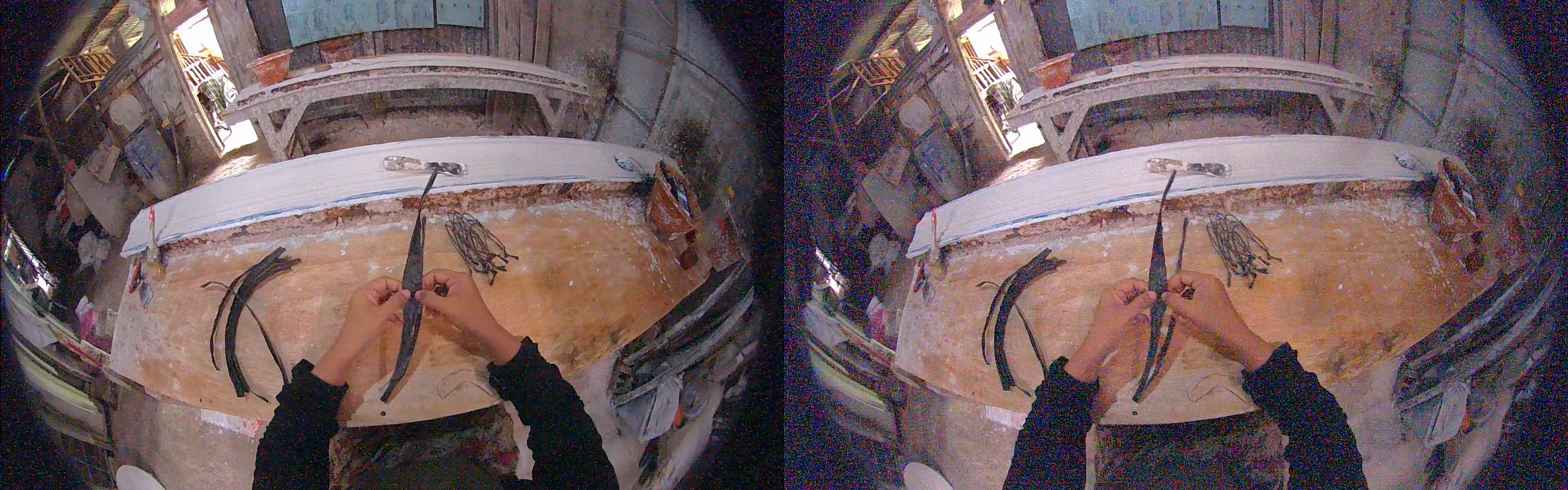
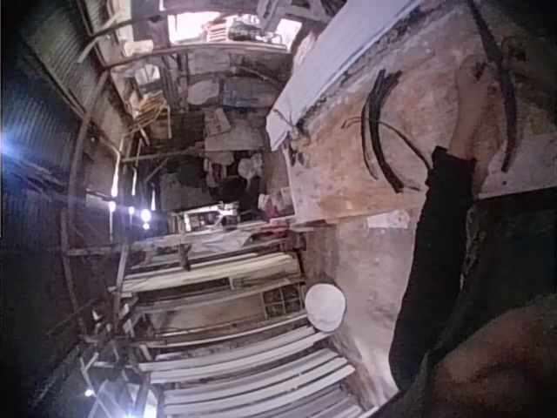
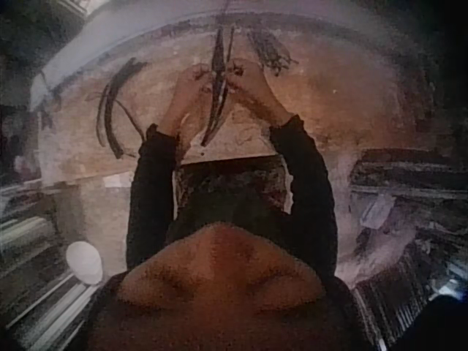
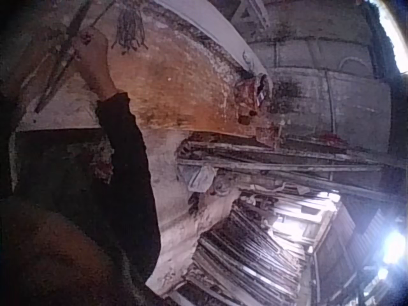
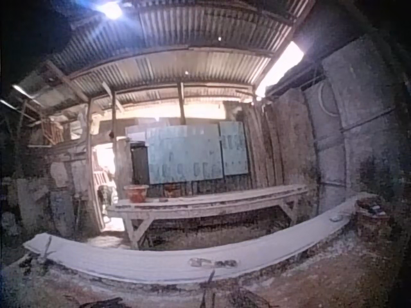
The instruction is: The person repeatedly picks up black rubber strips from a wooden workbench, folds them, and ties them into loops by hand. The tied loops are placed in a growing pile on the right side of the bench while additional strips remain on the left.
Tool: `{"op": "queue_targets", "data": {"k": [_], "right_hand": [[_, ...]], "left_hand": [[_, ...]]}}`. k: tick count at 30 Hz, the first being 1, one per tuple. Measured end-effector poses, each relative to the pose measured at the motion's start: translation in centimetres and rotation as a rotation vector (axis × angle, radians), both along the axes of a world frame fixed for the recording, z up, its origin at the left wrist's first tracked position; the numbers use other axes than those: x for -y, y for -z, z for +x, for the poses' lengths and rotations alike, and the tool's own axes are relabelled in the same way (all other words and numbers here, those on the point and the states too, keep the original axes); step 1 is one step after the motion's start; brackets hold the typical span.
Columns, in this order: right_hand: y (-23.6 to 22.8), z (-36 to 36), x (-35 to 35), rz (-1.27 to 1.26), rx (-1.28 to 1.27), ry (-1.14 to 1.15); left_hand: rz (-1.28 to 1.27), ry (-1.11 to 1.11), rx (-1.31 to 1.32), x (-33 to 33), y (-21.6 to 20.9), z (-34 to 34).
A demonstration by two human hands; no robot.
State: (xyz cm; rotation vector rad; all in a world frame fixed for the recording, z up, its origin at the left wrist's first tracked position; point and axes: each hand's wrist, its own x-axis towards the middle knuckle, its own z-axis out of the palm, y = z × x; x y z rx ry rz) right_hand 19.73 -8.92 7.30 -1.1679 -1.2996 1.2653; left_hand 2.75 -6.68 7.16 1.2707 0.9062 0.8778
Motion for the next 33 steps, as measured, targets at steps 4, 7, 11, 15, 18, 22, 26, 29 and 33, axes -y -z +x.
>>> {"op": "queue_targets", "data": {"k": [4, 7, 11, 15, 18, 22, 26, 29, 33], "right_hand": [[0.0, 0.1, 0.0, -0.008, 0.023, -0.002], [0.0, 0.4, 0.1, 0.013, 0.124, 0.003], [-0.1, -0.1, 0.3, 0.046, 0.113, 0.032], [-0.7, 0.1, 0.6, 0.208, 0.285, 0.043], [-0.7, 0.1, 0.6, 0.252, 0.287, 0.027], [-1.0, 0.0, 0.6, 0.176, 0.36, 0.037], [-1.0, 0.1, 0.5, 0.205, 0.407, 0.011], [-0.9, 0.1, 0.5, 0.231, 0.421, 0.023], [-0.5, 0.0, 0.6, 0.191, 0.395, 0.046]], "left_hand": [[0.082, 0.041, 0.003, -0.2, 0.7, 0.0], [0.022, 0.026, 0.041, 0.1, 0.2, 0.2], [0.162, -0.008, -0.088, 0.4, 0.1, 0.2], [0.268, 0.002, -0.168, 0.3, 0.3, 0.3], [0.351, 0.036, -0.224, 0.3, -0.5, 0.0], [0.394, 0.067, -0.216, 0.2, -0.5, 0.0], [0.406, 0.103, -0.209, 0.1, -0.4, 0.0], [0.43, 0.161, -0.2, -0.4, 0.4, -0.1], [0.411, 0.183, -0.166, -0.5, 0.7, -0.1]]}}
